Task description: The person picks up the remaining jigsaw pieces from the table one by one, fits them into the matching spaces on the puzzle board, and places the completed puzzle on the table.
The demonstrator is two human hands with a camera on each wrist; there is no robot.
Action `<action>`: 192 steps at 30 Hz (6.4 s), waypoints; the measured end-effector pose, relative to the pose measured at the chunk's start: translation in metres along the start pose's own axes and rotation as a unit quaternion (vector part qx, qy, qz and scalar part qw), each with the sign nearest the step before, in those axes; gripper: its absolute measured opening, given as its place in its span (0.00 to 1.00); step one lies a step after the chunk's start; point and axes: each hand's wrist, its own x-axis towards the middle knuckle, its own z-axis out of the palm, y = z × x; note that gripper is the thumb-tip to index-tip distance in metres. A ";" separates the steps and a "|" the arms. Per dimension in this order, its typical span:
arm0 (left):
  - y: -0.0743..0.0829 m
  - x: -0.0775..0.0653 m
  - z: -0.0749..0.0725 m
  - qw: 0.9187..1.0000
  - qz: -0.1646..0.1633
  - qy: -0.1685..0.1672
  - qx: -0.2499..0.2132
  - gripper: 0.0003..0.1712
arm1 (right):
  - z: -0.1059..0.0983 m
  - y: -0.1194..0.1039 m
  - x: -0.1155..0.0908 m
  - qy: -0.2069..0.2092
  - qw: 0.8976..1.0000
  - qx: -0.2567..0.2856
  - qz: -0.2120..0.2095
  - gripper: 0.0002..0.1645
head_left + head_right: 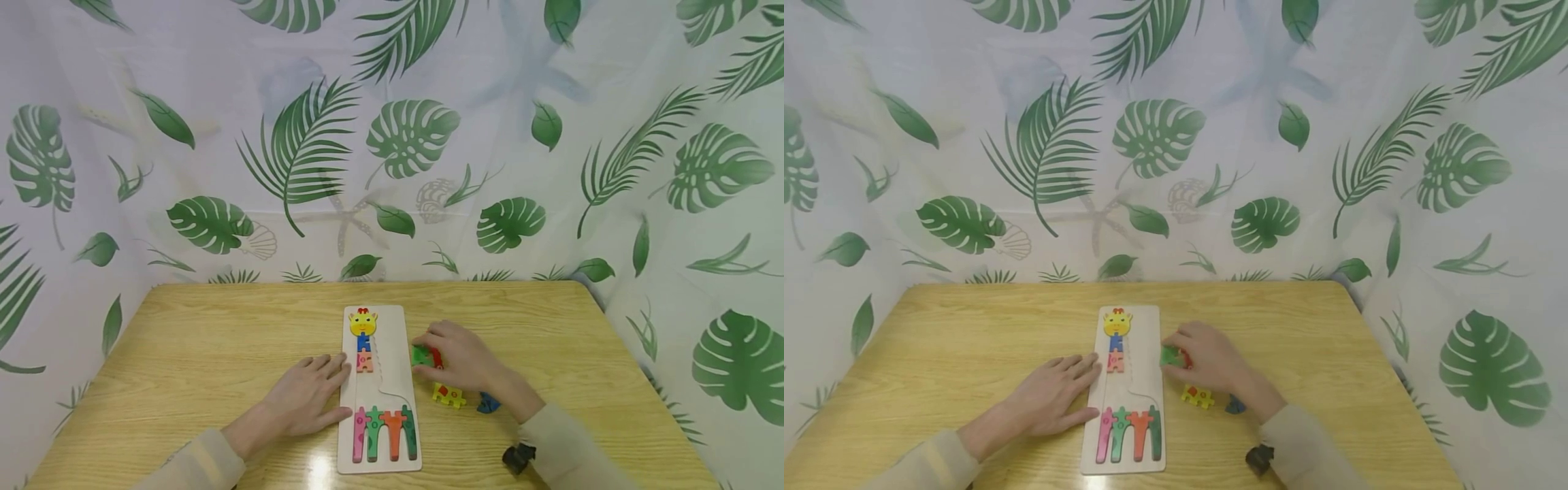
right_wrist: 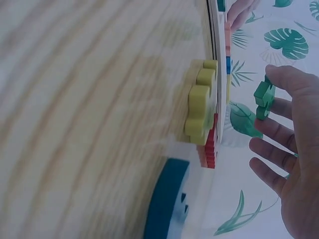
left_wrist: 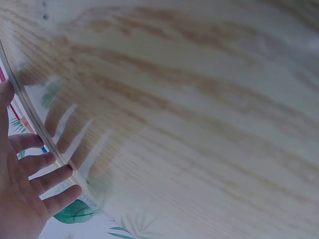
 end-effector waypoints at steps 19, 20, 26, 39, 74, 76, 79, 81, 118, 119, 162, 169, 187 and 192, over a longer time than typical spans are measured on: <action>0.000 0.001 0.001 1.000 0.001 0.002 -0.002 0.45 | 0.006 -0.016 0.015 -0.007 0.999 0.018 -0.032 0.23; 0.000 0.002 0.001 1.000 0.001 0.002 -0.003 0.45 | 0.006 -0.016 0.016 -0.008 0.999 0.018 -0.031 0.24; -0.001 0.001 0.002 1.000 0.001 0.004 0.000 0.45 | 0.008 -0.022 0.020 -0.023 0.999 0.020 -0.020 0.25; 0.000 0.001 0.002 1.000 -0.001 -0.002 0.015 0.45 | 0.017 -0.035 0.031 -0.043 0.998 0.019 -0.047 0.25; 0.000 0.000 0.001 1.000 -0.001 0.001 0.013 0.45 | 0.030 -0.060 0.049 -0.115 0.991 -0.002 -0.071 0.28; 0.000 0.000 0.001 1.000 -0.002 0.002 0.011 0.45 | 0.030 -0.061 0.050 -0.120 0.991 -0.001 -0.067 0.28; 0.000 0.000 0.001 1.000 -0.001 0.004 0.012 0.45 | 0.030 -0.062 0.051 -0.122 0.990 -0.008 -0.066 0.28; 0.000 0.001 0.002 1.000 0.000 0.006 0.013 0.45 | 0.031 -0.062 0.051 -0.119 0.990 -0.016 -0.070 0.28; 0.000 0.000 0.004 1.000 0.003 0.012 0.020 0.44 | 0.031 -0.068 0.057 -0.144 0.985 -0.027 -0.090 0.26; 0.000 0.001 0.004 1.000 0.003 0.010 0.020 0.44 | 0.030 -0.068 0.056 -0.141 0.986 -0.025 -0.091 0.26; -0.001 0.002 0.000 1.000 0.001 -0.005 0.005 0.45 | -0.009 -0.021 0.027 -0.070 0.996 0.043 -0.016 0.51; -0.001 0.001 0.000 1.000 0.006 -0.001 0.008 0.45 | -0.012 -0.007 0.015 -0.073 0.996 0.050 0.020 0.54; -0.001 0.000 -0.001 1.000 0.008 0.007 0.003 0.44 | -0.013 0.019 -0.004 -0.069 0.997 0.012 0.034 0.55; -0.002 0.001 0.000 1.000 0.008 0.010 0.006 0.45 | -0.013 0.027 -0.005 -0.064 0.997 0.004 0.033 0.54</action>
